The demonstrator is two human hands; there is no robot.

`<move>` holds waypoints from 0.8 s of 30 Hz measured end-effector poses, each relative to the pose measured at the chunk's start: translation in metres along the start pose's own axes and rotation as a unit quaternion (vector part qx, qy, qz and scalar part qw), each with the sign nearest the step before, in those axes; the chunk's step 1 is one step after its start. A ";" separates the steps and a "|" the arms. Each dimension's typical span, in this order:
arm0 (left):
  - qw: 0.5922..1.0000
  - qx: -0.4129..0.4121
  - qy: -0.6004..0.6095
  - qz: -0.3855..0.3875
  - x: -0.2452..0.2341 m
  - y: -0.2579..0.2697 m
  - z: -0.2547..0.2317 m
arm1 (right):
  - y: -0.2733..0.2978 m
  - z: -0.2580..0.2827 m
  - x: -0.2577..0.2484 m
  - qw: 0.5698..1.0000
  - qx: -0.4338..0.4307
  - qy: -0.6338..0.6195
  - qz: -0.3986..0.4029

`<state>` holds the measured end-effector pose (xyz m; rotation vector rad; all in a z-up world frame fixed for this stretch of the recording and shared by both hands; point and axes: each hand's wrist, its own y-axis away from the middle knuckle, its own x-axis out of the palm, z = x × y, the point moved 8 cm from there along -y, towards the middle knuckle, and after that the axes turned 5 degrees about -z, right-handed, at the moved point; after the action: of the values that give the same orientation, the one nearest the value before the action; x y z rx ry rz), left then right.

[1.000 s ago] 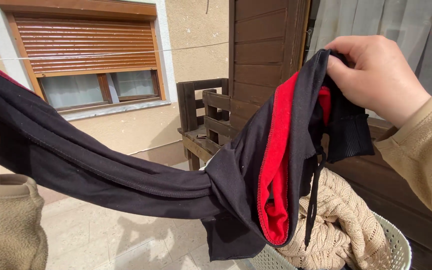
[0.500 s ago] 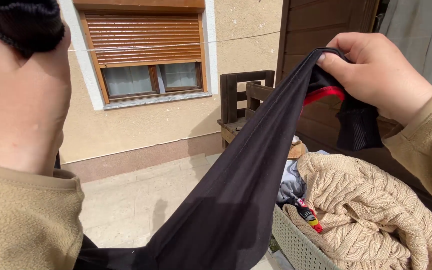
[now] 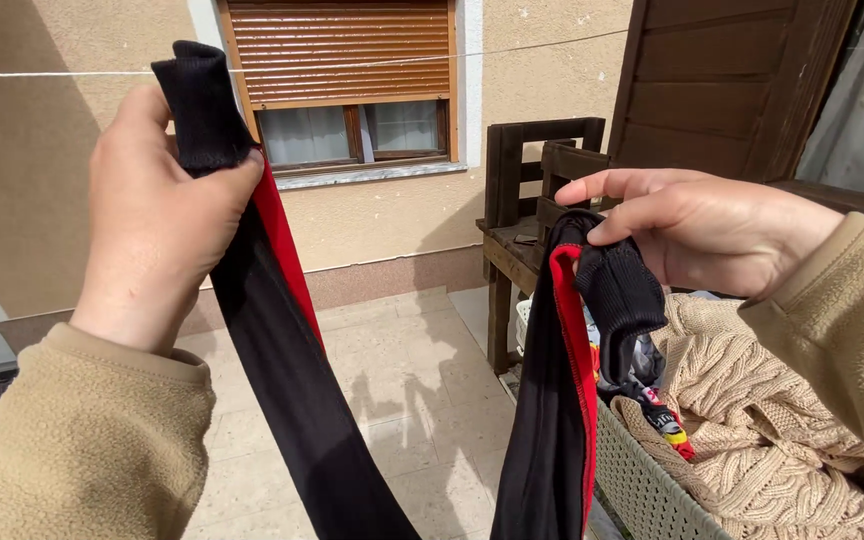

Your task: The person takes a pair of green shorts from a laundry basket and places them on a drying rack. They then pick up a pair of black pants with red stripes, unfold them, and hang them on a clothesline using clothespins. Finally, they take a pair of black underwear and place it on the drying rack.

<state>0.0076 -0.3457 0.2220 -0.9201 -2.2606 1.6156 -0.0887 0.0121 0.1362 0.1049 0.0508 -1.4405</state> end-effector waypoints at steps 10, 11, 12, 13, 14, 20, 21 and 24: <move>0.990 -0.096 0.050 0.089 0.060 0.047 -0.024 | 0.026 -0.025 -0.002 0.995 0.010 -0.095 -0.041; 0.972 -0.164 0.121 0.113 0.072 0.056 -0.027 | 0.030 -0.027 0.000 0.995 0.000 -0.093 -0.028; 0.945 -0.230 0.190 0.136 0.085 0.065 -0.032 | 0.033 -0.028 0.001 0.996 -0.012 -0.091 -0.016; 0.944 -0.228 0.192 0.137 0.095 0.072 -0.035 | 0.036 -0.033 0.004 0.996 -0.013 -0.091 -0.019; 0.926 -0.249 0.236 0.155 0.110 0.081 -0.037 | 0.040 -0.034 0.007 0.996 -0.033 -0.080 -0.022; 0.864 -0.292 0.356 0.203 0.173 0.127 -0.060 | 0.046 -0.047 0.014 0.981 -0.182 0.069 -0.012; 0.838 -0.305 0.397 0.218 0.185 0.136 -0.063 | 0.050 -0.049 0.017 0.978 -0.190 0.082 -0.012; 0.832 -0.364 0.346 0.235 0.194 0.149 -0.075 | 0.052 -0.056 0.019 0.941 -0.277 0.194 -0.029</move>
<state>-0.0519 -0.1419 0.0798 -1.9654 -2.1384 0.2771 -0.0330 0.0056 0.0804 -0.0792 0.7843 -1.3963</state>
